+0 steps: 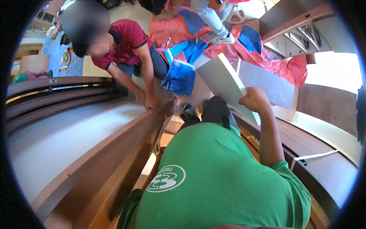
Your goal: The person sands the edges of a white rectangular board using a sanding block. They then carry the board to another room and place it on a shelf.
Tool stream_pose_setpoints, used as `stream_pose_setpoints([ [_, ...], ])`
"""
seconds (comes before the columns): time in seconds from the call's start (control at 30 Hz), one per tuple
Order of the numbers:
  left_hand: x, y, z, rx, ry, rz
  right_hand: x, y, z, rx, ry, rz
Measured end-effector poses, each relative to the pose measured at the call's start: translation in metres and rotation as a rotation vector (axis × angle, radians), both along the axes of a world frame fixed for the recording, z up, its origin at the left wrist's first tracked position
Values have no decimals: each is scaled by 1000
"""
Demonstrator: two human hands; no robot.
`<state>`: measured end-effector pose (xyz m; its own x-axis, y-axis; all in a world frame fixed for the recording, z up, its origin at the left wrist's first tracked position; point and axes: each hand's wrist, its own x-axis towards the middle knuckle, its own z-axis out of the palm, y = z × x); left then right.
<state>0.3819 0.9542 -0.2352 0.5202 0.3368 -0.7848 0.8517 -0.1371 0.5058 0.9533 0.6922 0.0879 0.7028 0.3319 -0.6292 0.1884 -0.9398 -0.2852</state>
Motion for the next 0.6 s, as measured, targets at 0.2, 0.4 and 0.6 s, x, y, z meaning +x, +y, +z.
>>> stream_pose_setpoints([
  [0.2, 49, -11, -11, 75, 51, 67, 84, 26, -10, 53, -25, 93],
  [0.4, 113, -27, -13, 258, 17, -24, 183, 63, -42, 46, -73, 252],
  [0.6, 189, -8, -17, 501, 13, -300, 228, 74, -55, 139, -22, 326],
])
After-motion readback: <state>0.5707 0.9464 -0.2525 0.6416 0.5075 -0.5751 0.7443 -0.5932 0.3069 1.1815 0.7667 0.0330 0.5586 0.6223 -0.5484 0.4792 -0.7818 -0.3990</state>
